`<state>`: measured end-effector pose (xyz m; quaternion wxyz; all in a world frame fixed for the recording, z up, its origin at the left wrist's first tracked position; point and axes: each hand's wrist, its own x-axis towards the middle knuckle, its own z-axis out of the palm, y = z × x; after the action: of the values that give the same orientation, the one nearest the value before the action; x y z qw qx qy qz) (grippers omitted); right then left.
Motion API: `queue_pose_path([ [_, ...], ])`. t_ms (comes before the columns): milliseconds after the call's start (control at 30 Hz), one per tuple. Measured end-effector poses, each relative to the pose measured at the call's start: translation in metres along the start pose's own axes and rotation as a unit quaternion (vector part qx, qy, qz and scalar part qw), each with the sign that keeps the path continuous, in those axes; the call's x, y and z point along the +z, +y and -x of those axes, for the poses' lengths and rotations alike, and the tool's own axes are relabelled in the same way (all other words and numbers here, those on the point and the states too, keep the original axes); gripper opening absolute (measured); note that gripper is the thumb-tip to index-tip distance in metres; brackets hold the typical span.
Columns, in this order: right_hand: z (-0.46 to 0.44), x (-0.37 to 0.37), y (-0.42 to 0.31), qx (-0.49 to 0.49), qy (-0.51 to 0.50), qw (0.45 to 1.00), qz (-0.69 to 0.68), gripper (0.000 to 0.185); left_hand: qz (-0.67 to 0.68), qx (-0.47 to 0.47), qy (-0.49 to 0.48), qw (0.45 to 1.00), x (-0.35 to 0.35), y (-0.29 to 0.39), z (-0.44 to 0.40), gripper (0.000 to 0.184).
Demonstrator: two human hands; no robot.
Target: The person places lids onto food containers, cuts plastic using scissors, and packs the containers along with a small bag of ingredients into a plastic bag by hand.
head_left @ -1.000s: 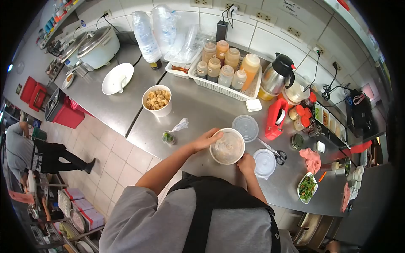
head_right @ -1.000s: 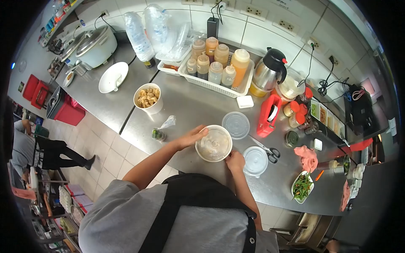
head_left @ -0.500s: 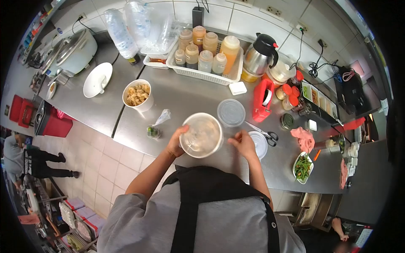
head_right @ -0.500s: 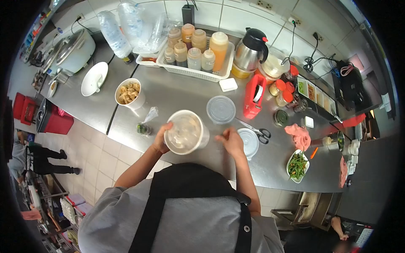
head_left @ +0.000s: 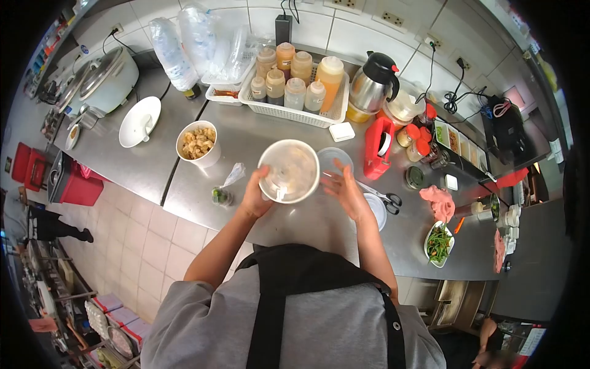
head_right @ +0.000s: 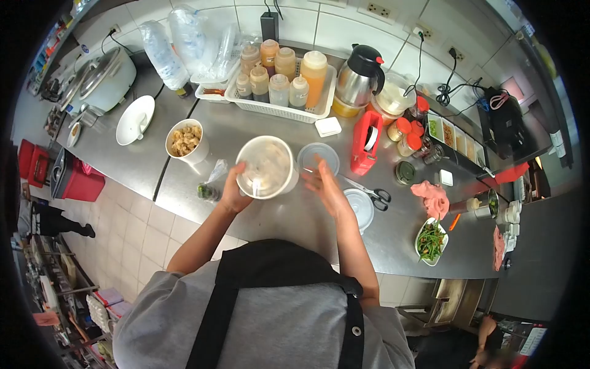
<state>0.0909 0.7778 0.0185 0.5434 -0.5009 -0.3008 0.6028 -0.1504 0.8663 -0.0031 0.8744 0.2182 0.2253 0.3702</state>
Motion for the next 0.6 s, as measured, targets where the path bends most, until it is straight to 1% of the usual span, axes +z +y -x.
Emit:
queue_pose_path([
  [33, -0.002, -0.004, -0.004, -0.023, 0.082, 0.994, 0.071, 0.076, 0.019, 0.017, 0.001, 1.000, 0.002, 0.007, -0.002, 0.066],
  [67, -0.003, -0.006, -0.006, -0.045, 0.163, 0.976, 0.140, 0.073, 0.039, 0.034, 0.004, 0.999, 0.003, 0.012, -0.003, 0.066],
  [100, 0.004, 0.005, -0.014, -0.109, 0.198, 0.953, 0.201, 0.064, 0.042, 0.050, -0.002, 0.998, 0.001, 0.016, -0.005, 0.066],
  [200, 0.009, 0.021, -0.010, -0.211, 0.132, 0.938, 0.241, 0.062, 0.029, 0.055, 0.010, 0.998, -0.001, 0.021, -0.006, 0.066],
  [233, 0.018, 0.044, -0.020, -0.203, 0.104, 0.947, 0.226, 0.067, 0.027, 0.049, -0.006, 0.998, 0.001, 0.020, -0.007, 0.066],
  [300, 0.010, 0.065, -0.009, -0.152, 0.118, 0.958, 0.211, 0.073, 0.023, 0.040, -0.037, 0.998, 0.006, 0.019, -0.006, 0.066],
  [333, 0.006, 0.070, -0.004, -0.127, 0.121, 0.964, 0.203, 0.077, 0.006, 0.029, -0.033, 0.999, 0.007, 0.015, -0.006, 0.067],
  [433, -0.009, 0.063, -0.001, -0.075, 0.100, 0.987, 0.099, 0.087, -0.035, 0.017, -0.010, 0.999, 0.012, 0.007, -0.005, 0.068],
  [533, -0.021, 0.042, -0.008, -0.007, 0.007, 0.998, 0.058, 0.088, -0.058, 0.033, -0.043, 0.997, 0.010, 0.005, -0.013, 0.069],
  [600, -0.037, 0.023, -0.001, 0.016, 0.057, 0.998, 0.014, 0.079, -0.037, 0.027, 0.018, 0.999, 0.007, 0.003, -0.025, 0.071],
])
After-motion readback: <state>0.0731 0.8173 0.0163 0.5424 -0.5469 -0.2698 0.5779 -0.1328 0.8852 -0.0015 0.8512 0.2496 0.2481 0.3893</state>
